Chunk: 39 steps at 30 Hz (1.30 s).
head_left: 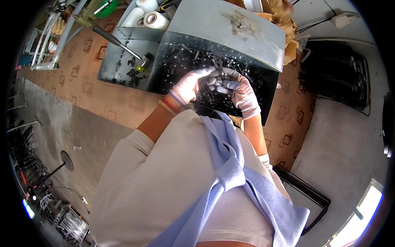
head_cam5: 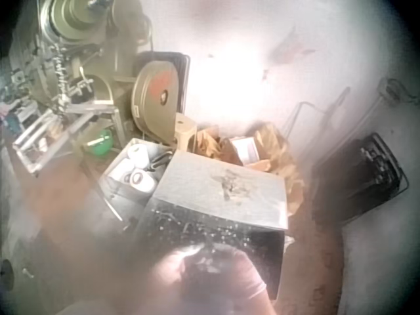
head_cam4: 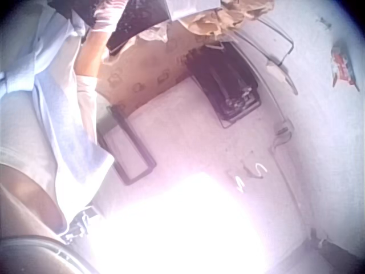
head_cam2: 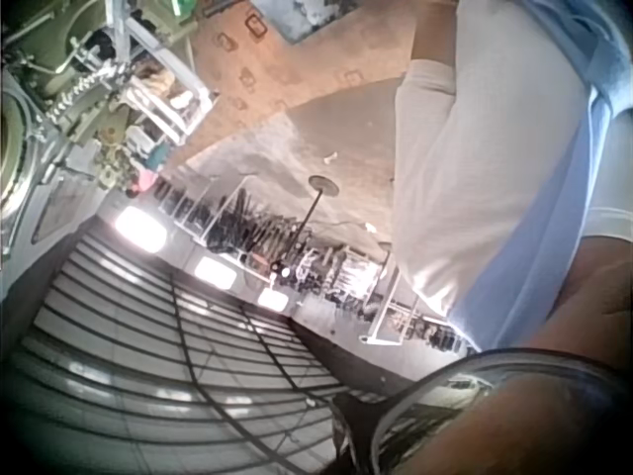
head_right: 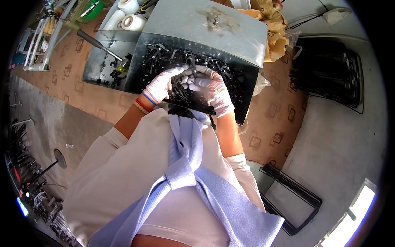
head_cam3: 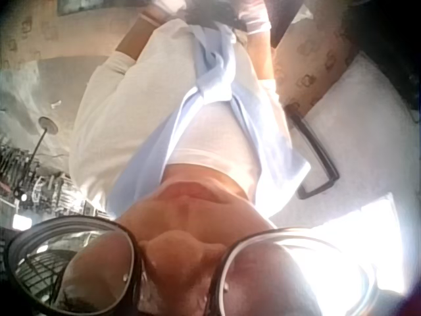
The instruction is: The person walks through a workshop area and approaches a metal bin filled with small black components. They use gloved hands to pick up, inspect, and sort the components within the bin, occasionally moving them between hands.
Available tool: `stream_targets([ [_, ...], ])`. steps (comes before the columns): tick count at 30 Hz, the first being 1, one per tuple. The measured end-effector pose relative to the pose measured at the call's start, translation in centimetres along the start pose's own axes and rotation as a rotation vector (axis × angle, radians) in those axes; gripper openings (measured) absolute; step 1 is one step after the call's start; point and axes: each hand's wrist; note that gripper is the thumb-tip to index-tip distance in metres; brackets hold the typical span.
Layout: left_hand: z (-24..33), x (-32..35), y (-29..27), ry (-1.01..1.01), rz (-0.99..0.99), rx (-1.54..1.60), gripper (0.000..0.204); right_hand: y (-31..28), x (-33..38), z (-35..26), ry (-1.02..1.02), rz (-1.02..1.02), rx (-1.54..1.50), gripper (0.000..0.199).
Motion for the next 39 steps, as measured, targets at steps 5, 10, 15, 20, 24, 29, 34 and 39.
stream_targets([
  [5,-0.1,1.0,1.3,0.035,0.071,-0.092,0.024,-0.2,-0.3,1.4,-0.087,0.158,0.262,0.024],
  [10,0.0,0.6,0.3,0.03,-0.043,-0.115,0.024,0.8,-0.6,1.9,-0.156,0.014,0.392,0.026],
  [15,0.0,0.6,0.4,0.093,0.15,-0.126,0.027,-1.2,-0.5,1.1,-0.266,0.164,0.422,0.023],
  [20,-0.2,-0.2,-0.4,0.089,0.249,-0.088,0.028,-5.1,-0.7,1.5,-0.347,0.341,0.587,0.019],
  [24,0.0,0.1,-0.2,0.111,0.311,-0.112,0.027,-4.0,-0.1,2.2,-0.184,0.215,0.873,0.022],
  [29,-0.1,0.0,-0.8,0.174,0.325,-0.185,0.025,-1.9,-0.5,4.0,-0.155,0.061,1.618,0.031],
  [34,0.2,0.5,0.2,0.103,0.314,-0.019,0.022,-1.5,-1.7,4.0,-0.082,-0.004,1.811,0.031],
  [39,-0.3,-0.4,-0.7,0.141,0.281,0.003,0.029,-2.3,-1.9,3.5,-0.108,-0.003,1.68,0.029],
])
Point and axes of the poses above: each hand's wrist, its own x-axis away from the middle knuckle, its own y-axis out of the palm, z = x × y, and after that the axes turned 15 degrees about -y, right-handed
